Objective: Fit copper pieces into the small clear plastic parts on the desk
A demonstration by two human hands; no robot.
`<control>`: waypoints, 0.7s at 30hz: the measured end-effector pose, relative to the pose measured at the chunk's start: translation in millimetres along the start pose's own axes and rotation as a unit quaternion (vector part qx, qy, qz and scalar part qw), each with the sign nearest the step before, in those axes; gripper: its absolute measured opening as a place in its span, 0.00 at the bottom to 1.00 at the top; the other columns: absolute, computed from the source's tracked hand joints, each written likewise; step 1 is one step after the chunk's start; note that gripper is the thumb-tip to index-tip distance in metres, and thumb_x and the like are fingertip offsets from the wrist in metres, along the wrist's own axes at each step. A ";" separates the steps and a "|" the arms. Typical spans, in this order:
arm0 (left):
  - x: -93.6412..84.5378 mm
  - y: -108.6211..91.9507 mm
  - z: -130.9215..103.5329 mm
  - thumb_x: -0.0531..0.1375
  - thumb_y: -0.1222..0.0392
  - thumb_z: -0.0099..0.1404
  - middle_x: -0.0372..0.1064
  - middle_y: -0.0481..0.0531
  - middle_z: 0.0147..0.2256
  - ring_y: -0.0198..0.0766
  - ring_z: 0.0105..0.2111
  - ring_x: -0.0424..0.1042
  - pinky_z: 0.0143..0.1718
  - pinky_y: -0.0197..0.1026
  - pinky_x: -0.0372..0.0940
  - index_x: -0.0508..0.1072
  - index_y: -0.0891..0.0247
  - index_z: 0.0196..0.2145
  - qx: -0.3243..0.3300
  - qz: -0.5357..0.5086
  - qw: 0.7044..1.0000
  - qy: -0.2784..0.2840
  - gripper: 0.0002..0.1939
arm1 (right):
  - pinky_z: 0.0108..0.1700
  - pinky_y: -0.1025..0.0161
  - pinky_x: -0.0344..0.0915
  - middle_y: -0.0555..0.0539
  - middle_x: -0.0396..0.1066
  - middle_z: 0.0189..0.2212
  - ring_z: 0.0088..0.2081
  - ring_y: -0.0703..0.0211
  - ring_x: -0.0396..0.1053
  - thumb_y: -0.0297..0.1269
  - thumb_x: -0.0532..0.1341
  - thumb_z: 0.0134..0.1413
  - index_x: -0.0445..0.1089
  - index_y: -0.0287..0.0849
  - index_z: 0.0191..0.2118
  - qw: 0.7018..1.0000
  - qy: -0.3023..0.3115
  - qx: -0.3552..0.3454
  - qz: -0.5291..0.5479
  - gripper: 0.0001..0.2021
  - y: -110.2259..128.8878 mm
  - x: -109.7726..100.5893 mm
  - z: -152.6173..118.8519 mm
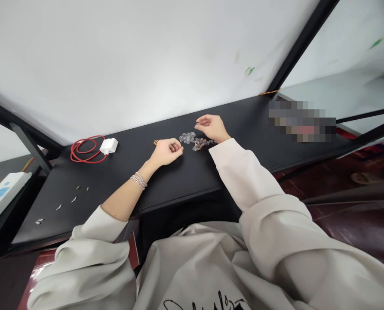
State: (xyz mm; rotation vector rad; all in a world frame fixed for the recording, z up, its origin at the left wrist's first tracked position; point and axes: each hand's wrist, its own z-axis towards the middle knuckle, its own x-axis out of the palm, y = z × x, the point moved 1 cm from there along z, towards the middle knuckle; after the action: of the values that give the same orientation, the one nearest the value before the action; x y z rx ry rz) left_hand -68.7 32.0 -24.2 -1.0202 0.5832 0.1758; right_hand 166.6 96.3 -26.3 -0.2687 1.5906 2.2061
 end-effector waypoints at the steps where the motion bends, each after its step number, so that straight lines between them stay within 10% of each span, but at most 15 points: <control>1: 0.6 0.2 0.0 0.66 0.61 0.56 0.71 0.48 0.21 0.31 0.19 0.68 0.23 0.34 0.64 0.74 0.64 0.26 0.004 0.004 1.000 0.005 0.06 | 0.49 0.52 0.75 0.42 0.80 0.33 0.37 0.53 0.78 0.31 0.72 0.45 0.78 0.36 0.36 1.000 0.001 0.006 -0.001 0.10 -2.9 0.2 1.2; 21: 1.5 -2.5 0.6 0.65 0.62 0.60 0.75 0.48 0.25 0.30 0.22 0.71 0.28 0.33 0.66 0.75 0.65 0.29 -0.020 0.051 0.997 0.048 0.04 | 0.52 0.51 0.77 0.41 0.82 0.34 0.41 0.48 0.81 0.18 0.70 0.40 0.80 0.37 0.38 0.988 0.150 0.026 -0.004 0.16 -7.1 -4.7 1.4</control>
State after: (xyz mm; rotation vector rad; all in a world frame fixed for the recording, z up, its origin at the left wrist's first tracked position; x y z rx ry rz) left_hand -66.2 31.0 -22.9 -1.0421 0.7230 0.2304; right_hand 174.0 98.5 -30.2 -0.6141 1.7925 2.1950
